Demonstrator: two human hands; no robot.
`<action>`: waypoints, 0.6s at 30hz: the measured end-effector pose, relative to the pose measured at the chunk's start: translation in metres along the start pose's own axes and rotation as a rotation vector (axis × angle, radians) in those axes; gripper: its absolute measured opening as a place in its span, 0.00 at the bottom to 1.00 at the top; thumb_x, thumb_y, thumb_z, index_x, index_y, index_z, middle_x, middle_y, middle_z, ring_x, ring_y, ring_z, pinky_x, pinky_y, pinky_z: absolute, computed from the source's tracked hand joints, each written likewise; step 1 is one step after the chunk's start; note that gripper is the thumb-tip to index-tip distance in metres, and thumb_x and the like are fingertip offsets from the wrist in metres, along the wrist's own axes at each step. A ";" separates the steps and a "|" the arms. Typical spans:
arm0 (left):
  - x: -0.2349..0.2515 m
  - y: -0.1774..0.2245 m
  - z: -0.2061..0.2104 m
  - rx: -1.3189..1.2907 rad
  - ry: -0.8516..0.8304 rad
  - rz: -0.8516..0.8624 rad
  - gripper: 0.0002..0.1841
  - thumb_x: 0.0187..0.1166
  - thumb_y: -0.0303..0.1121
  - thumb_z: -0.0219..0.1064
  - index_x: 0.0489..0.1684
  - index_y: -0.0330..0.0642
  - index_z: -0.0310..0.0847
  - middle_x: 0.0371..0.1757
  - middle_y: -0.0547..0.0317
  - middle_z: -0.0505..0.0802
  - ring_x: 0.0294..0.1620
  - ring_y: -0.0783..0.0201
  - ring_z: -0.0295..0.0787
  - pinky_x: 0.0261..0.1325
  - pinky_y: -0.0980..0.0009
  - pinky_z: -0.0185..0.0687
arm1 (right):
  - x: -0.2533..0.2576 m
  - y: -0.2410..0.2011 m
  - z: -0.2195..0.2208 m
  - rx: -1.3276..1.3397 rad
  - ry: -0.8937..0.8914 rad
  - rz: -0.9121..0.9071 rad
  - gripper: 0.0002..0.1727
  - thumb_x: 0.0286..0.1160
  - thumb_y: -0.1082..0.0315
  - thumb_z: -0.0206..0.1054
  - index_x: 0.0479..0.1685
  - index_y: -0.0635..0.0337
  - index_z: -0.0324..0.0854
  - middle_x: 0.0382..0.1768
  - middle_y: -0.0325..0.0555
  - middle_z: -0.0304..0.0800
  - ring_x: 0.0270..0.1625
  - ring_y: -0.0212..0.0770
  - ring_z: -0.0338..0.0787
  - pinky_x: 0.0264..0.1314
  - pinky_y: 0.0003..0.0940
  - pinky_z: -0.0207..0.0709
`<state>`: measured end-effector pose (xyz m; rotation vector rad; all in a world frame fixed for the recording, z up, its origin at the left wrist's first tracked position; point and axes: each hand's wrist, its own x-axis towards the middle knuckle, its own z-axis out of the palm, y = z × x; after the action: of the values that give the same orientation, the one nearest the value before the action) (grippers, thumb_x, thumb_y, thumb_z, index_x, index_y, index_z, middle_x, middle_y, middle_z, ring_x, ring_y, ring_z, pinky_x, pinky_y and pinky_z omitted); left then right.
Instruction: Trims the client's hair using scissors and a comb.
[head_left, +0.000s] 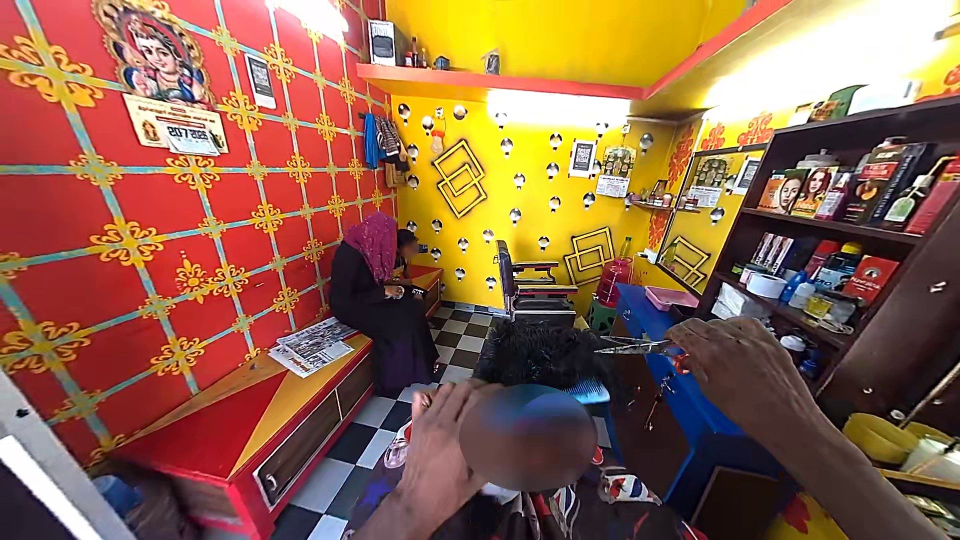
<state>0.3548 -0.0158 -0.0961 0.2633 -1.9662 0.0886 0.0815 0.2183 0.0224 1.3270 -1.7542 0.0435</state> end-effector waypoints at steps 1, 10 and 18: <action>0.009 -0.005 -0.001 0.005 0.013 -0.018 0.21 0.85 0.56 0.58 0.54 0.54 0.91 0.48 0.64 0.95 0.45 0.64 0.89 0.50 0.56 0.74 | 0.003 0.003 0.001 0.012 -0.007 -0.033 0.17 0.58 0.79 0.81 0.46 0.52 0.93 0.47 0.41 0.97 0.48 0.48 0.94 0.63 0.54 0.79; 0.042 -0.032 0.008 0.061 0.090 0.020 0.19 0.82 0.54 0.62 0.57 0.55 0.91 0.48 0.66 0.93 0.45 0.65 0.84 0.49 0.58 0.68 | 0.046 0.006 -0.016 -0.026 -0.544 -0.098 0.17 0.71 0.71 0.75 0.58 0.45 0.90 0.52 0.39 0.96 0.53 0.44 0.93 0.70 0.48 0.75; 0.058 -0.046 -0.002 -0.026 0.092 0.175 0.18 0.86 0.52 0.61 0.61 0.56 0.88 0.52 0.66 0.91 0.50 0.66 0.82 0.53 0.59 0.65 | 0.074 -0.017 -0.028 0.037 -0.788 -0.230 0.35 0.66 0.42 0.78 0.71 0.50 0.80 0.65 0.41 0.87 0.68 0.46 0.83 0.73 0.48 0.70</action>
<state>0.3452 -0.0682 -0.0451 0.0681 -1.8943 0.1856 0.1119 0.1697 0.0800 1.7010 -2.2143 -0.6589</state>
